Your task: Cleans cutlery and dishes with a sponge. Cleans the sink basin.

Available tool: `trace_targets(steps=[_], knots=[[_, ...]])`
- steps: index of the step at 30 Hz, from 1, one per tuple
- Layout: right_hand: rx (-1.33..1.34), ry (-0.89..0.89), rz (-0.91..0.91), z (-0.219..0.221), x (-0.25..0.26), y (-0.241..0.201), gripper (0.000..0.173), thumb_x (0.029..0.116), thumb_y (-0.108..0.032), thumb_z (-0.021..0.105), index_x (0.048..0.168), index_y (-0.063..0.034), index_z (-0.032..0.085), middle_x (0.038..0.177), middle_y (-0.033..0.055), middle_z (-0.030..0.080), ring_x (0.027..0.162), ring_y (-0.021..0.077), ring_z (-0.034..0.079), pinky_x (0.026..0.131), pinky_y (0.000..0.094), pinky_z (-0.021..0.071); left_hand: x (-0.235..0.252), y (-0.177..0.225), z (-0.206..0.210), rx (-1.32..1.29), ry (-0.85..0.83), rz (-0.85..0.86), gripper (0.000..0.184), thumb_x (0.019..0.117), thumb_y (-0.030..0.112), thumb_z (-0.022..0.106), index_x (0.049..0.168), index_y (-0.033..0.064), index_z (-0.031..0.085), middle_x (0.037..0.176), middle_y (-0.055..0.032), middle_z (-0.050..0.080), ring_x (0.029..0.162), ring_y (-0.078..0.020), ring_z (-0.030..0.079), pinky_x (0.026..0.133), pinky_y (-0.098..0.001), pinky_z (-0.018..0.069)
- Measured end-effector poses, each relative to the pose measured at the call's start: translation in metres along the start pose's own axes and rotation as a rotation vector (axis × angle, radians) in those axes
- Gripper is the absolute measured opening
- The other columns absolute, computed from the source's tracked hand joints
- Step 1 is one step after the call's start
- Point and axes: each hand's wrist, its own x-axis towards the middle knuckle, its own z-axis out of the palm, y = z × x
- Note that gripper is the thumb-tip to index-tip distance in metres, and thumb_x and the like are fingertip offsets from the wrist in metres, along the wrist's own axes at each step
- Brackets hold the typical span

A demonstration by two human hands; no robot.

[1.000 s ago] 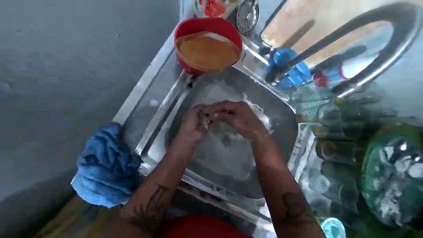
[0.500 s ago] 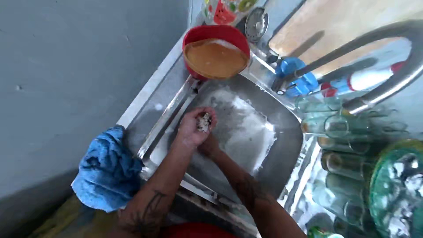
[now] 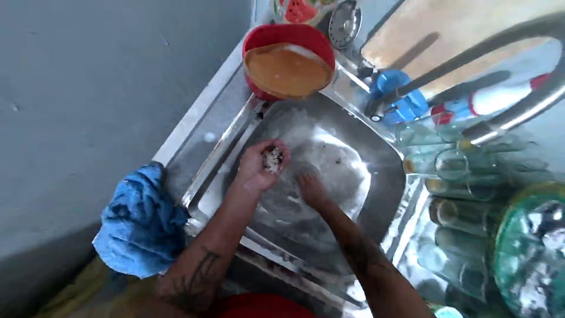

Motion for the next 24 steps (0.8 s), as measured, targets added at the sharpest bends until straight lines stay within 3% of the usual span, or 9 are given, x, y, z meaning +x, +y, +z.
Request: trace_targets(steps=[4,6,8,12,14,17,20,22,24], knots=[[0.074,-0.117,0.207,-0.012,0.000,-0.019,0.042,0.1036,-0.014,0.051,0.143,0.0010,0.055,0.150,0.0274,0.049,0.141,0.0461,0.043,0.115,0.0636,0.0325,0.001,0.001,0.002,0.008,0.032,0.003,0.019,0.1054,0.019,0.042,0.099,0.0082,0.057,0.081,-0.0041,0.063,0.067,-0.0121,0.065,0.060,-0.0245,0.0577],[0.206,-0.124,0.285,-0.022,0.010,-0.025,0.039,0.1024,-0.017,0.057,0.136,0.0025,0.060,0.142,0.0290,0.055,0.134,0.0459,0.051,0.110,0.0622,0.0397,0.002,0.002,0.000,-0.017,0.001,-0.001,0.021,0.1055,0.018,0.041,0.096,0.0087,0.056,0.080,-0.0044,0.063,0.066,-0.0125,0.065,0.059,-0.0247,0.0577],[0.255,-0.030,0.277,-0.021,0.020,-0.020,0.036,0.0989,-0.018,0.063,0.130,-0.0011,0.065,0.133,0.0262,0.062,0.124,0.0444,0.059,0.102,0.0622,0.0474,0.003,0.002,-0.002,-0.020,-0.017,-0.002,0.022,0.1048,0.018,0.041,0.094,0.0080,0.057,0.079,-0.0052,0.063,0.066,-0.0134,0.065,0.059,-0.0253,0.0579],[0.082,-0.187,0.212,-0.023,0.018,-0.023,0.042,0.1003,-0.021,0.062,0.135,0.0034,0.061,0.145,0.0294,0.052,0.133,0.0484,0.051,0.109,0.0654,0.0380,0.003,0.003,-0.001,-0.028,-0.014,-0.011,0.025,0.1066,0.021,0.038,0.096,0.0081,0.056,0.080,-0.0046,0.062,0.066,-0.0123,0.064,0.060,-0.0240,0.0567],[0.097,-0.254,0.207,-0.036,0.019,-0.021,0.038,0.1015,-0.022,0.060,0.132,0.0002,0.064,0.140,0.0264,0.058,0.129,0.0457,0.055,0.108,0.0662,0.0384,0.002,0.003,0.000,-0.032,-0.004,-0.013,0.024,0.1062,0.021,0.039,0.096,0.0075,0.056,0.080,-0.0050,0.063,0.066,-0.0126,0.064,0.060,-0.0242,0.0569],[0.233,0.114,0.275,-0.052,0.017,-0.004,0.028,0.1029,-0.020,0.057,0.117,0.0001,0.071,0.116,0.0276,0.069,0.110,0.0466,0.066,0.092,0.0658,0.0502,0.002,0.005,-0.001,-0.025,-0.004,-0.018,0.022,0.1056,0.020,0.040,0.099,0.0072,0.057,0.080,-0.0053,0.062,0.066,-0.0134,0.064,0.060,-0.0249,0.0571],[0.219,0.512,0.430,-0.053,0.025,0.025,0.041,0.1051,-0.021,0.051,0.134,0.0064,0.059,0.139,0.0362,0.052,0.131,0.0534,0.049,0.106,0.0629,0.0436,0.001,0.004,0.002,-0.042,0.016,-0.015,0.019,0.1051,0.019,0.042,0.099,0.0078,0.057,0.081,-0.0053,0.062,0.067,-0.0132,0.065,0.060,-0.0254,0.0578],[0.237,0.655,0.408,-0.034,0.043,0.035,0.053,0.1067,-0.029,0.049,0.146,0.0062,0.050,0.154,0.0378,0.038,0.145,0.0552,0.033,0.119,0.0629,0.0299,-0.001,0.002,0.003,-0.028,0.013,-0.014,0.021,0.1048,0.018,0.041,0.096,0.0075,0.057,0.080,-0.0054,0.062,0.066,-0.0130,0.064,0.059,-0.0242,0.0570],[0.224,0.638,0.319,-0.018,0.063,0.015,0.054,0.1055,-0.031,0.051,0.144,0.0059,0.052,0.154,0.0377,0.037,0.146,0.0569,0.031,0.118,0.0673,0.0280,-0.001,0.000,0.002,-0.016,0.003,-0.024,0.022,0.1053,0.019,0.041,0.096,0.0075,0.057,0.081,-0.0056,0.062,0.066,-0.0130,0.064,0.060,-0.0237,0.0572]])
